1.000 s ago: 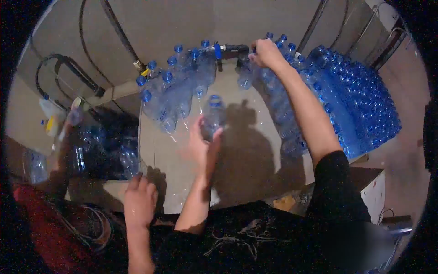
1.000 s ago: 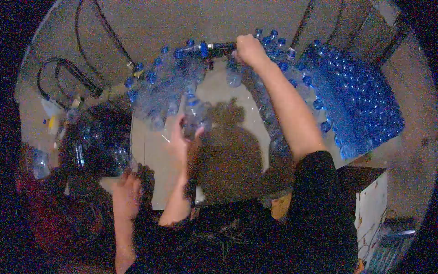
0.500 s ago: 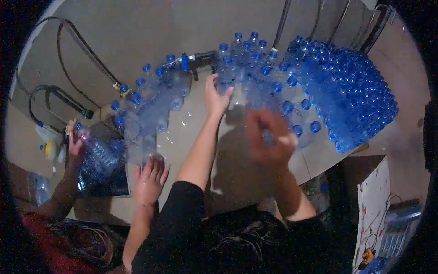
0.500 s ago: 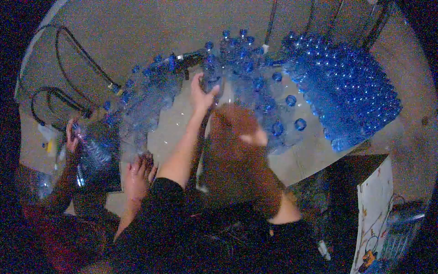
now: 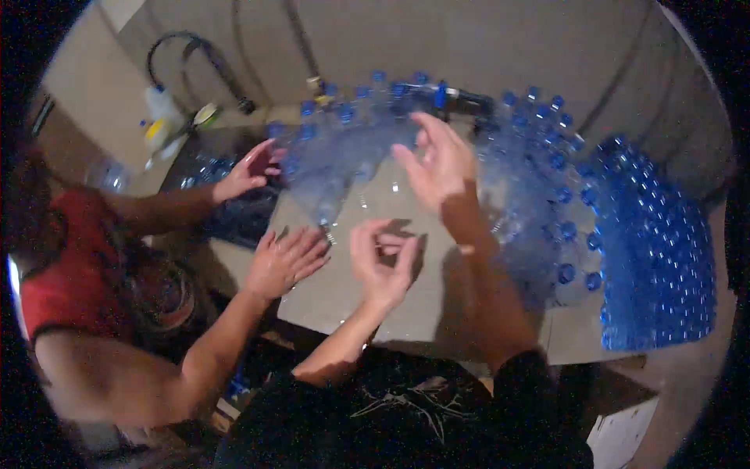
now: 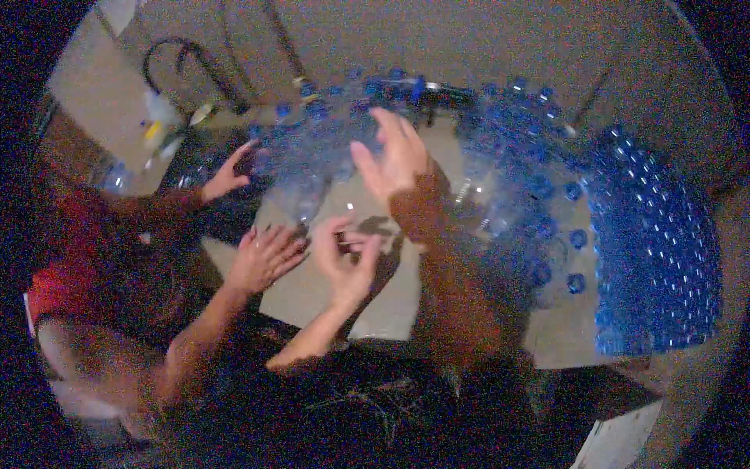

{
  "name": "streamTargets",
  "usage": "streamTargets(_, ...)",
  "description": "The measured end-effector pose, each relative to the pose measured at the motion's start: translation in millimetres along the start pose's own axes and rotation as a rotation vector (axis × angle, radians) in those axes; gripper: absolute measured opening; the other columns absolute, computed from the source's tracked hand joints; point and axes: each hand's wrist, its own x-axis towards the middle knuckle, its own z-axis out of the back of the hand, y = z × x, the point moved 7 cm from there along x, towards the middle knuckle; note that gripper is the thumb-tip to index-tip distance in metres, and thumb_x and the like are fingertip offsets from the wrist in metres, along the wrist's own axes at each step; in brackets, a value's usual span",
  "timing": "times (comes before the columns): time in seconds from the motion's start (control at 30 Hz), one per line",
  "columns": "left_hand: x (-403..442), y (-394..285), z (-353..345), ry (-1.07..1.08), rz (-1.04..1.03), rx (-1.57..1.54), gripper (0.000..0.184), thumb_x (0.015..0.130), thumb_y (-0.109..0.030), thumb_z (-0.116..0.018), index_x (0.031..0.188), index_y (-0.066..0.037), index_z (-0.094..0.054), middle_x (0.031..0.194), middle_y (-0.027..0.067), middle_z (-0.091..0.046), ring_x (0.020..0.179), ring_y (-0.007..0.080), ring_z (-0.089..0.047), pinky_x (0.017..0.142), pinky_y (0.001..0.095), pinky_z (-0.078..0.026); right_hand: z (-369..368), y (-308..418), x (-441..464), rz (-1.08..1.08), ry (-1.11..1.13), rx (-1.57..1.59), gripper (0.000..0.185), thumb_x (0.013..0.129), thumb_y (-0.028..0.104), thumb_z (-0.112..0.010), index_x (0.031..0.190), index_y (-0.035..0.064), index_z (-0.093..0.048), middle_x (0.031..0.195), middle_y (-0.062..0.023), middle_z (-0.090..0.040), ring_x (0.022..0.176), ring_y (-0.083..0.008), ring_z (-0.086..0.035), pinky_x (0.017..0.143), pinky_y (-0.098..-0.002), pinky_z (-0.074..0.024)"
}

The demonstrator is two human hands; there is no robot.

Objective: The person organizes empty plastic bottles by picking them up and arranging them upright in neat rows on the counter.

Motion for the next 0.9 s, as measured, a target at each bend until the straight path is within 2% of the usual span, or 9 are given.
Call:
streamTargets(0.07, 9, 3, 73, -0.312, -0.055, 0.362, 0.065, 0.070, -0.008, -0.080, 0.124, 0.000, -0.045, 0.115, 0.0143, -0.049, 0.099, 0.0224, -0.060, 0.080, 0.0331, -0.051, -50, 39, 21, 0.225, 0.094, 0.056, 0.045, 0.081, 0.017, -0.071, 0.122, 0.0040, -0.057, 0.109, -0.0160, -0.062, 0.099, -0.0338, -0.062, 0.079, -0.0404, -0.0509)
streamTargets(0.17, 36, 1, 113, -0.477, -0.172, 0.662, 0.081, 0.065, -0.015, -0.084, 0.131, 0.001, -0.040, 0.121, 0.0178, -0.049, 0.114, 0.0316, -0.054, 0.092, 0.0396, -0.046, -108, 75, 30, 0.299, 0.175, -0.038, 0.048, 0.081, 0.015, -0.069, 0.125, 0.0052, -0.055, 0.115, -0.0178, -0.060, 0.109, -0.0360, -0.058, 0.086, -0.0441, -0.0497)
streamTargets(0.27, 60, 41, 116, -0.400, -0.067, 0.686, 0.091, 0.062, -0.020, -0.086, 0.136, 0.000, -0.037, 0.128, 0.0203, -0.047, 0.121, 0.0367, -0.047, 0.100, 0.0435, -0.041, -164, 66, 53, 0.389, 0.290, -0.271, 0.046, 0.080, 0.013, -0.070, 0.123, 0.0044, -0.057, 0.113, -0.0191, -0.061, 0.112, -0.0384, -0.055, 0.092, -0.0465, -0.0475)
streamTargets(0.33, 69, 65, 118, -0.330, -0.053, 0.534, 0.078, 0.064, -0.016, -0.086, 0.130, 0.000, -0.047, 0.122, 0.0181, -0.054, 0.111, 0.0321, -0.055, 0.095, 0.0400, -0.046, -201, 48, 55, 0.492, 0.522, -0.304, 0.040, 0.079, 0.011, -0.070, 0.117, 0.0023, -0.060, 0.110, -0.0221, -0.061, 0.109, -0.0411, -0.055, 0.094, -0.0470, -0.0462)
streamTargets(0.43, 63, 78, 120, -0.164, -0.081, 0.341, 0.059, 0.067, -0.008, -0.084, 0.119, 0.001, -0.057, 0.109, 0.0135, -0.061, 0.098, 0.0264, -0.061, 0.085, 0.0357, -0.052, -136, 55, 30, 0.321, 0.487, -0.307, 0.036, 0.076, 0.013, -0.074, 0.108, 0.0011, -0.063, 0.102, -0.0235, -0.064, 0.103, -0.0413, -0.058, 0.092, -0.0466, -0.0471)
streamTargets(0.53, 39, 70, 88, 0.139, 0.100, 0.235, 0.060, 0.068, -0.007, -0.083, 0.121, 0.000, -0.056, 0.108, 0.0118, -0.060, 0.098, 0.0258, -0.061, 0.082, 0.0346, -0.052, -49, 18, 19, 0.016, 0.498, -0.434, 0.035, 0.075, 0.014, -0.075, 0.104, -0.0008, -0.064, 0.101, -0.0270, -0.065, 0.100, -0.0408, -0.062, 0.088, -0.0451, -0.0492)
streamTargets(0.6, 31, 64, 42, 0.291, 0.042, 0.199, 0.059, 0.070, -0.009, -0.081, 0.122, -0.003, -0.056, 0.106, 0.0099, -0.060, 0.095, 0.0234, -0.061, 0.077, 0.0306, -0.052, 11, -17, 14, -0.142, 0.477, -0.532, 0.034, 0.074, 0.015, -0.077, 0.100, -0.0024, -0.065, 0.099, -0.0288, -0.065, 0.097, -0.0406, -0.064, 0.084, -0.0443, -0.0516)
streamTargets(0.73, 32, 42, -39, 0.474, -0.303, 0.136, 0.059, 0.070, -0.009, -0.079, 0.124, -0.006, -0.056, 0.110, 0.0108, -0.060, 0.101, 0.0289, -0.061, 0.083, 0.0361, -0.051, 66, -75, 16, -0.279, 0.342, -0.891, 0.034, 0.074, 0.019, -0.078, 0.098, -0.0018, -0.067, 0.095, -0.0264, -0.066, 0.094, -0.0419, -0.064, 0.080, -0.0457, -0.0531)
streamTargets(0.9, 23, 78, -115, 0.652, -0.091, -0.148, 0.061, 0.069, -0.013, -0.079, 0.125, -0.008, -0.055, 0.125, 0.0153, -0.057, 0.113, 0.0329, -0.058, 0.093, 0.0405, -0.048, 90, -111, 31, -0.301, 0.221, -0.964, 0.042, 0.074, 0.024, -0.078, 0.107, 0.0006, -0.066, 0.100, -0.0252, -0.067, 0.095, -0.0415, -0.064, 0.082, -0.0463, -0.0530)
